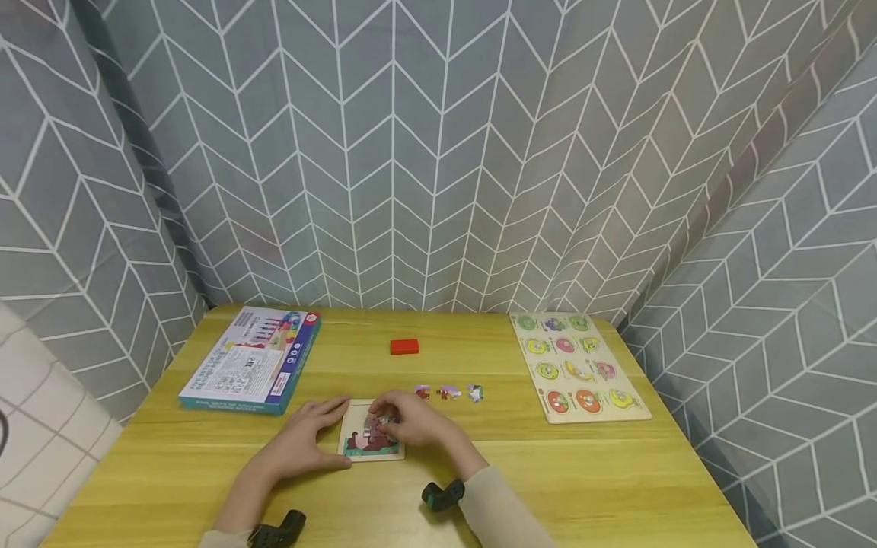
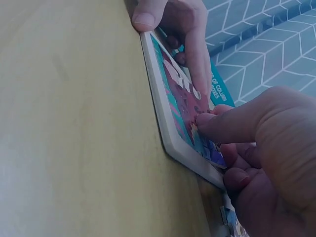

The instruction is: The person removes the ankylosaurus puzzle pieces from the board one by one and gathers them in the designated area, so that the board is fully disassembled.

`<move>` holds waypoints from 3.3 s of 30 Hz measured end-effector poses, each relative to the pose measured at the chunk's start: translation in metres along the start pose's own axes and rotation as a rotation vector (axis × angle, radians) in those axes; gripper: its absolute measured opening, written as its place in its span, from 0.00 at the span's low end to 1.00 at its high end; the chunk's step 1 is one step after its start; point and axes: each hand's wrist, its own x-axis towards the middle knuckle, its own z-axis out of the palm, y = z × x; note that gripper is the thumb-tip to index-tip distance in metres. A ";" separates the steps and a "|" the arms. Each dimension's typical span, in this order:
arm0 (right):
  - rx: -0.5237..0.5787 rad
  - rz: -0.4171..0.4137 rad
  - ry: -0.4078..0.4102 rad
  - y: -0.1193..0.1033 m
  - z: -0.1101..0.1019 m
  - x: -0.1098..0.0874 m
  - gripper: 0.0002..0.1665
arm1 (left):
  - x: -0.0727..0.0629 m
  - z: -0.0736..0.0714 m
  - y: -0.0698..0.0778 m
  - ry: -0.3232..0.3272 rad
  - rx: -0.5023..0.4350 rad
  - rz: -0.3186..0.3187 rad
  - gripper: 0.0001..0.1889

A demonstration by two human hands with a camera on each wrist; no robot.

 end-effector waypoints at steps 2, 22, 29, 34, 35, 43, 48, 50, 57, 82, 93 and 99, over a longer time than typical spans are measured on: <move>-0.003 0.002 0.000 -0.001 0.000 0.001 0.13 | 0.000 0.000 0.000 -0.001 0.004 0.002 0.57; -0.017 -0.021 -0.022 0.000 0.000 0.004 0.18 | 0.000 -0.001 0.001 -0.010 0.008 -0.008 0.57; -0.090 -0.047 -0.036 -0.001 -0.001 0.004 0.18 | 0.001 0.000 0.000 -0.011 0.002 -0.012 0.57; -0.141 -0.058 -0.034 -0.004 -0.003 0.002 0.19 | 0.002 0.000 0.000 -0.014 0.001 -0.010 0.57; -0.147 -0.059 -0.033 -0.004 -0.004 0.001 0.19 | 0.002 0.000 0.000 -0.014 0.001 -0.009 0.57; -0.124 -0.065 0.011 -0.010 -0.009 -0.003 0.20 | 0.000 0.000 0.002 -0.012 0.000 -0.012 0.57; -0.125 -0.068 0.089 -0.008 -0.014 -0.012 0.19 | 0.001 0.002 0.003 -0.003 0.004 -0.007 0.57; -0.122 -0.077 0.129 -0.003 -0.018 -0.018 0.18 | 0.001 0.003 0.004 -0.003 0.000 -0.007 0.57; -0.088 -0.074 0.247 0.020 -0.039 -0.053 0.18 | 0.000 0.004 0.001 -0.017 -0.001 -0.008 0.58; -0.100 0.045 0.379 0.068 -0.037 -0.098 0.13 | 0.000 0.003 0.002 -0.010 -0.020 -0.005 0.58; -0.111 -0.008 0.419 0.075 -0.032 -0.097 0.12 | 0.000 0.004 -0.002 -0.015 0.003 -0.008 0.58; -0.103 -0.001 0.421 0.076 -0.032 -0.097 0.12 | 0.001 0.004 -0.001 -0.015 -0.002 -0.010 0.58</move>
